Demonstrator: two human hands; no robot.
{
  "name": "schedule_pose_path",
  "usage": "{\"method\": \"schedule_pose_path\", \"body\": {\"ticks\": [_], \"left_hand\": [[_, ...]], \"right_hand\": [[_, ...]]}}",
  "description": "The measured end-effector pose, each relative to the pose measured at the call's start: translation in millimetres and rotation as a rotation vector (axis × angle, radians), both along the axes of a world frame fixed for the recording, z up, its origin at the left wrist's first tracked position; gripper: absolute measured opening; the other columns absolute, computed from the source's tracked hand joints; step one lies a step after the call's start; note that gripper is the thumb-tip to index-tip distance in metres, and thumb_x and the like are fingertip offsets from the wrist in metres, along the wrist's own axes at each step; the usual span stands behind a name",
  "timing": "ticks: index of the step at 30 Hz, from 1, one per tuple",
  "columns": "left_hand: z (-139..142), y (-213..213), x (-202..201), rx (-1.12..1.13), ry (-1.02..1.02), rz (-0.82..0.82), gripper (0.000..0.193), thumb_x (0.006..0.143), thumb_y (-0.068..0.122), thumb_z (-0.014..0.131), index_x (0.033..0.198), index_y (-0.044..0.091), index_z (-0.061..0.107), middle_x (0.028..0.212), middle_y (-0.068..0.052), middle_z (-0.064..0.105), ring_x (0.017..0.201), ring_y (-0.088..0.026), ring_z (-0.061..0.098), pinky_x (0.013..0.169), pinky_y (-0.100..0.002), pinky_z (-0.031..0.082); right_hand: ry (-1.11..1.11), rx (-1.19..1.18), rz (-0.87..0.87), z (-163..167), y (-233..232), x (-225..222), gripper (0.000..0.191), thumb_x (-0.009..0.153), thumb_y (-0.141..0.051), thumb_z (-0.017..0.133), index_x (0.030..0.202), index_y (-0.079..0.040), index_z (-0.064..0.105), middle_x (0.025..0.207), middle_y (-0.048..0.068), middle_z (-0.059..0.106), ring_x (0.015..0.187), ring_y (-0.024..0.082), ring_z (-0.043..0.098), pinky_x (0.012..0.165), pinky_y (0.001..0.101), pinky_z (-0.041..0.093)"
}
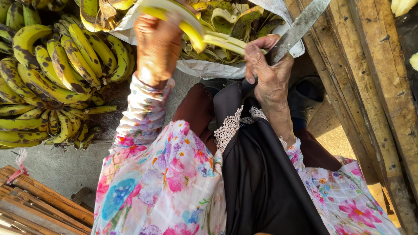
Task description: The person sits on the ground and peels bananas one at a time, using a knife to cut and strip the peel from each banana. Peeled bananas are set aside and discarded peels collect in a sack beside them.
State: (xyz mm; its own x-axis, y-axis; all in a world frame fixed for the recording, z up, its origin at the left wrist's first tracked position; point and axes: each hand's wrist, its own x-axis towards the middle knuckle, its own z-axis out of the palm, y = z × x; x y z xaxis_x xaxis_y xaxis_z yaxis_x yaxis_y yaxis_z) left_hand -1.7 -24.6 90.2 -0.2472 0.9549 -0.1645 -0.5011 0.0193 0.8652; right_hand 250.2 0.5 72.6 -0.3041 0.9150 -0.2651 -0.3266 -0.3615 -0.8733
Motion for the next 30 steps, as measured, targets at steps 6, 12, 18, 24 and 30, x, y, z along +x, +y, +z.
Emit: {"method": "schedule_pose_path", "body": {"ticks": [6,12,18,24,30], "left_hand": [[-2,5,-25,0.029,-0.328,0.162,0.021,0.107,0.012,0.065,0.124,0.001,0.059,0.115,-0.01,0.068,0.107,-0.021,0.07,0.101,-0.04,0.061],[2,2,27,-0.067,-0.241,-0.12,0.022,0.103,0.006,0.068,0.121,0.003,0.057,0.122,-0.01,0.069,0.114,-0.021,0.069,0.101,-0.037,0.06],[5,3,36,-0.018,-0.097,-0.222,0.023,0.109,0.005,0.072,0.128,-0.003,0.062,0.126,-0.011,0.07,0.118,-0.017,0.065,0.109,-0.03,0.052],[10,8,27,-0.015,-0.166,-0.346,0.039,0.108,0.009,0.072,0.143,-0.001,0.059,0.128,-0.01,0.07,0.122,-0.017,0.066,0.115,-0.032,0.051],[22,8,24,-0.001,-0.16,-0.47,0.047,0.105,0.009,0.077,0.147,0.003,0.056,0.126,-0.007,0.067,0.116,-0.015,0.064,0.109,-0.032,0.052]], "right_hand": [[-0.307,0.08,-0.062,-5,14,3,0.023,0.102,-0.017,0.075,0.11,-0.002,0.06,0.079,0.001,0.059,0.053,0.005,0.048,0.043,0.0226,0.041],[-0.325,0.372,0.228,14,8,-14,0.062,0.09,-0.029,0.084,0.138,-0.004,0.053,0.109,0.004,0.058,0.074,0.006,0.048,0.069,0.0206,0.049],[-0.299,0.237,0.148,22,3,-11,0.04,0.101,-0.032,0.078,0.124,-0.001,0.07,0.104,0.001,0.07,0.09,0.005,0.066,0.08,0.0239,0.055],[-0.419,0.381,0.113,16,-3,-7,0.026,0.116,-0.02,0.073,0.123,0.005,0.072,0.099,0.002,0.07,0.078,0.007,0.06,0.069,0.0241,0.048],[-0.364,0.189,0.117,7,-4,-9,0.027,0.105,-0.021,0.073,0.118,0.002,0.07,0.089,0.001,0.068,0.073,0.006,0.062,0.064,0.0233,0.049]]}}
